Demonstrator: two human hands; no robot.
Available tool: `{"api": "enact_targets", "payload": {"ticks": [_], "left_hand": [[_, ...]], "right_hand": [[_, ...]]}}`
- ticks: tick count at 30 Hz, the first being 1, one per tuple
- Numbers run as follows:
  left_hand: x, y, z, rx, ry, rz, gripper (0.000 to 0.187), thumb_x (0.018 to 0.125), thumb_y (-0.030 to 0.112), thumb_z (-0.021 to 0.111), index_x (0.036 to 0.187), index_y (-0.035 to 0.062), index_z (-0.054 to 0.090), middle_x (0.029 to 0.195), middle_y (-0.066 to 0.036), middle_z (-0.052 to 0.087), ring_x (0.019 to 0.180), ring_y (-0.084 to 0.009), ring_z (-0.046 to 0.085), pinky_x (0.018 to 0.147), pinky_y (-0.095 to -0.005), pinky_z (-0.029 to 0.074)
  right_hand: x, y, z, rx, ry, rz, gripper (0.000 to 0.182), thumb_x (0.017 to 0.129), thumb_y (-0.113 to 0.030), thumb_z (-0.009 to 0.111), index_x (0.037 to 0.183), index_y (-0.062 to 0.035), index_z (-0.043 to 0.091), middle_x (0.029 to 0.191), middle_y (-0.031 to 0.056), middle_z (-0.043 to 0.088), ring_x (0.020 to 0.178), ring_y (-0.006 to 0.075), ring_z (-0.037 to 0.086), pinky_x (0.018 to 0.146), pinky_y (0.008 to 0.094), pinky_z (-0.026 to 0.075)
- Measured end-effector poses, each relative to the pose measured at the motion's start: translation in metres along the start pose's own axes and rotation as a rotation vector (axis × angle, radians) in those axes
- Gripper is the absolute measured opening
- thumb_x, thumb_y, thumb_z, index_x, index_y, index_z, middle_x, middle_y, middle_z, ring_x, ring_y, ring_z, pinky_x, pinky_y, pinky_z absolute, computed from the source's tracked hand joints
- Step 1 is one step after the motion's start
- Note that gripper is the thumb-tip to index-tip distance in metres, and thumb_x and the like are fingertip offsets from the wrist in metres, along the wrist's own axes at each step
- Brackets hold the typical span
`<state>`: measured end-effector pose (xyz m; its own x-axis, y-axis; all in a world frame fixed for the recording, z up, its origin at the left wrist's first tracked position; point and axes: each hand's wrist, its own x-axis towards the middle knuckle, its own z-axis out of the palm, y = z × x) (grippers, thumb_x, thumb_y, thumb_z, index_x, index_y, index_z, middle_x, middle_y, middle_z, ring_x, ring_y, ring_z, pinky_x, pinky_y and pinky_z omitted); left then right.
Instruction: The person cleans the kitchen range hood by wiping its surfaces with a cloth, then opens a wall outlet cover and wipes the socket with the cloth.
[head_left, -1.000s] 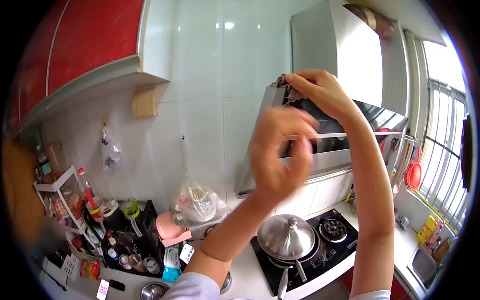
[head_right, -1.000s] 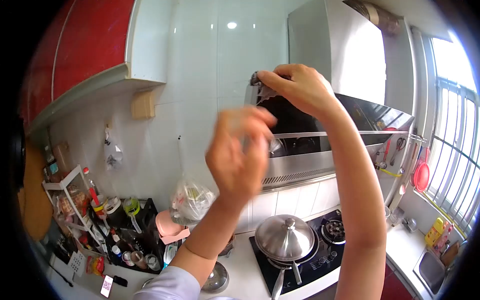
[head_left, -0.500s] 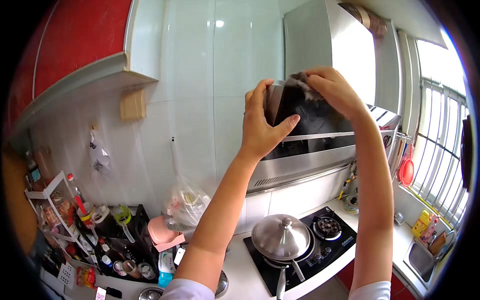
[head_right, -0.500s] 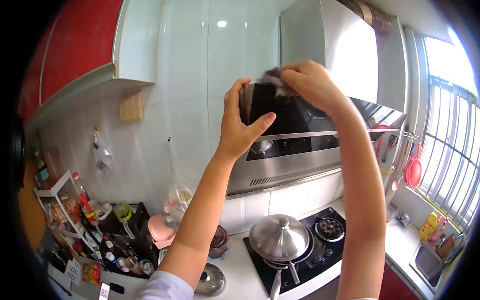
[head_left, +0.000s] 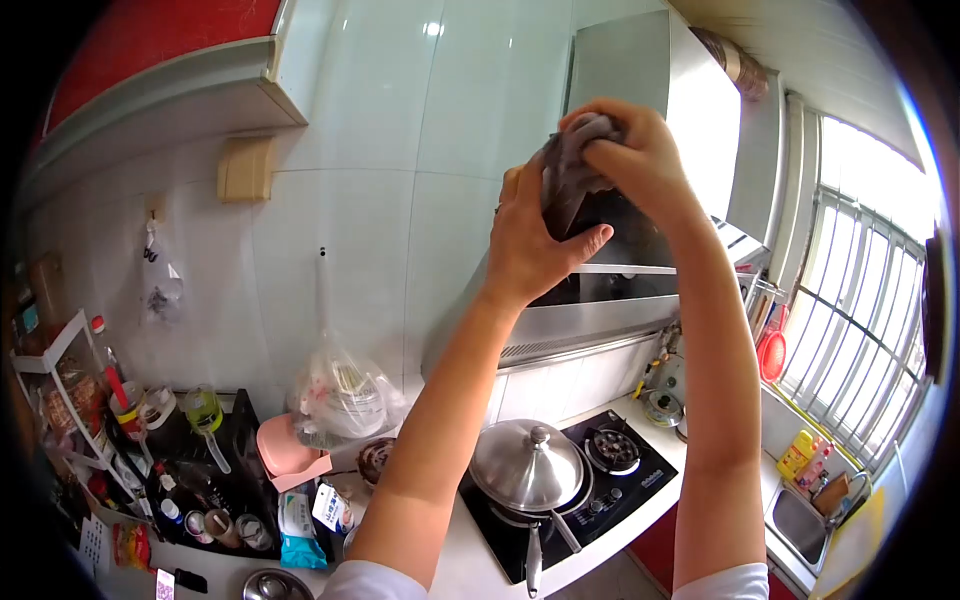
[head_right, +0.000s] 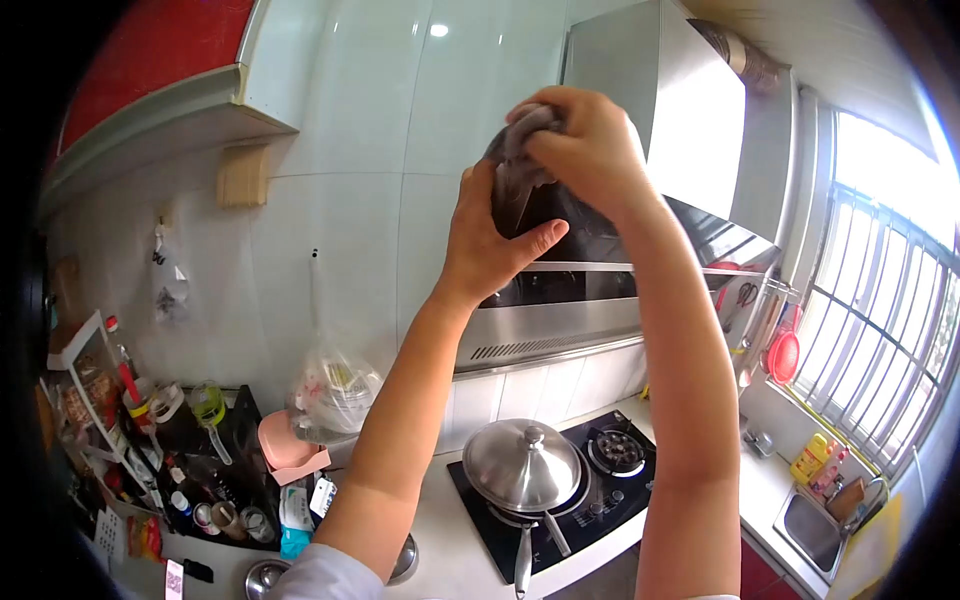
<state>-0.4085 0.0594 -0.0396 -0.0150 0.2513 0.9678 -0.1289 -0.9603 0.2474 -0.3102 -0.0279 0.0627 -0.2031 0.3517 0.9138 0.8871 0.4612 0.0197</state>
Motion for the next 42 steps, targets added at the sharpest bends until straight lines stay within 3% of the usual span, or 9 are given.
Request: {"api": "enact_targets", "payload": {"ticks": [3,8,11,17,23,32,36,39,42], "left_hand": [[0.0,0.002,-0.002,-0.005,0.037,0.039,0.086,0.063,0.03,0.085,0.134,0.0085,0.042,0.124,-0.016,0.049,0.114,-0.0349,0.052,0.095,-0.0444,0.044],[0.0,0.001,-0.003,0.071,0.006,0.07,0.082,0.068,0.035,0.084,0.135,0.014,0.042,0.121,-0.014,0.047,0.113,-0.0313,0.05,0.097,-0.0423,0.043],[-0.001,0.001,-0.004,0.074,0.004,0.081,0.083,0.068,0.036,0.083,0.137,0.014,0.04,0.123,-0.015,0.045,0.115,-0.0319,0.049,0.098,-0.0426,0.042],[-0.001,0.002,-0.003,0.07,0.026,0.073,0.084,0.064,0.029,0.083,0.134,0.0117,0.041,0.121,-0.015,0.05,0.115,-0.0328,0.049,0.094,-0.0436,0.044],[-0.001,0.003,-0.006,0.053,-0.046,0.083,0.078,0.074,0.026,0.081,0.139,0.0094,0.039,0.131,-0.013,0.042,0.119,-0.0262,0.048,0.101,-0.0382,0.041],[0.003,0.009,-0.015,0.037,-0.143,-0.062,0.082,0.07,0.032,0.081,0.137,0.0136,0.04,0.132,-0.013,0.043,0.117,-0.027,0.048,0.102,-0.0407,0.039],[0.004,0.018,-0.017,-0.057,-0.197,-0.151,0.077,0.07,0.027,0.079,0.136,0.0124,0.042,0.125,-0.009,0.047,0.114,-0.0233,0.047,0.099,-0.0385,0.038],[-0.001,0.031,-0.003,0.253,-0.034,0.004,0.065,0.071,0.021,0.076,0.128,0.0094,0.048,0.119,-0.006,0.054,0.113,-0.0218,0.05,0.098,-0.0369,0.037],[-0.002,0.061,0.018,0.939,0.321,0.625,0.04,0.074,0.018,0.068,0.111,0.0098,0.058,0.119,-0.01,0.055,0.114,-0.0283,0.05,0.101,-0.043,0.033]], "right_hand": [[-0.016,0.019,-0.003,0.503,0.054,0.011,0.033,0.07,-0.003,0.049,0.097,0.0026,0.067,0.084,0.0091,0.067,0.079,0.0135,0.061,0.075,0.0258,0.049],[-0.047,0.053,0.006,0.206,0.38,-0.336,0.027,0.073,-0.003,0.049,0.093,0.0027,0.065,0.08,0.0086,0.066,0.077,0.0135,0.061,0.074,0.0244,0.048],[-0.049,0.09,-0.012,0.232,0.258,0.121,0.027,0.078,-0.012,0.049,0.092,0.001,0.068,0.073,0.0087,0.066,0.066,0.0155,0.061,0.064,0.0276,0.049],[-0.045,0.078,-0.022,-0.178,0.14,0.292,0.053,0.09,-0.05,0.044,0.09,-0.0032,0.068,0.088,0.0196,0.065,0.084,0.038,0.063,0.078,0.0442,0.047],[-0.041,0.027,-0.01,-0.123,0.184,0.19,0.04,0.091,-0.038,0.047,0.09,-0.0031,0.067,0.088,0.0191,0.065,0.085,0.0394,0.062,0.077,0.0439,0.048],[-0.051,0.185,-0.059,-0.275,0.101,0.483,0.04,0.081,-0.038,0.045,0.091,-0.0089,0.07,0.092,0.0203,0.068,0.087,0.0406,0.063,0.082,0.0467,0.049],[-0.046,0.222,-0.066,-0.432,-0.044,0.272,0.039,0.08,-0.038,0.046,0.09,-0.0091,0.07,0.094,0.0204,0.068,0.089,0.0407,0.063,0.081,0.0465,0.049],[-0.052,0.17,-0.063,-0.228,0.03,0.298,0.04,0.079,-0.037,0.046,0.085,-0.0066,0.07,0.089,0.0219,0.067,0.087,0.0413,0.063,0.081,0.0457,0.049],[-0.056,0.174,-0.061,-0.171,0.124,0.236,0.04,0.08,-0.036,0.044,0.081,-0.0048,0.07,0.083,0.0212,0.067,0.084,0.041,0.063,0.08,0.0456,0.049]]}}
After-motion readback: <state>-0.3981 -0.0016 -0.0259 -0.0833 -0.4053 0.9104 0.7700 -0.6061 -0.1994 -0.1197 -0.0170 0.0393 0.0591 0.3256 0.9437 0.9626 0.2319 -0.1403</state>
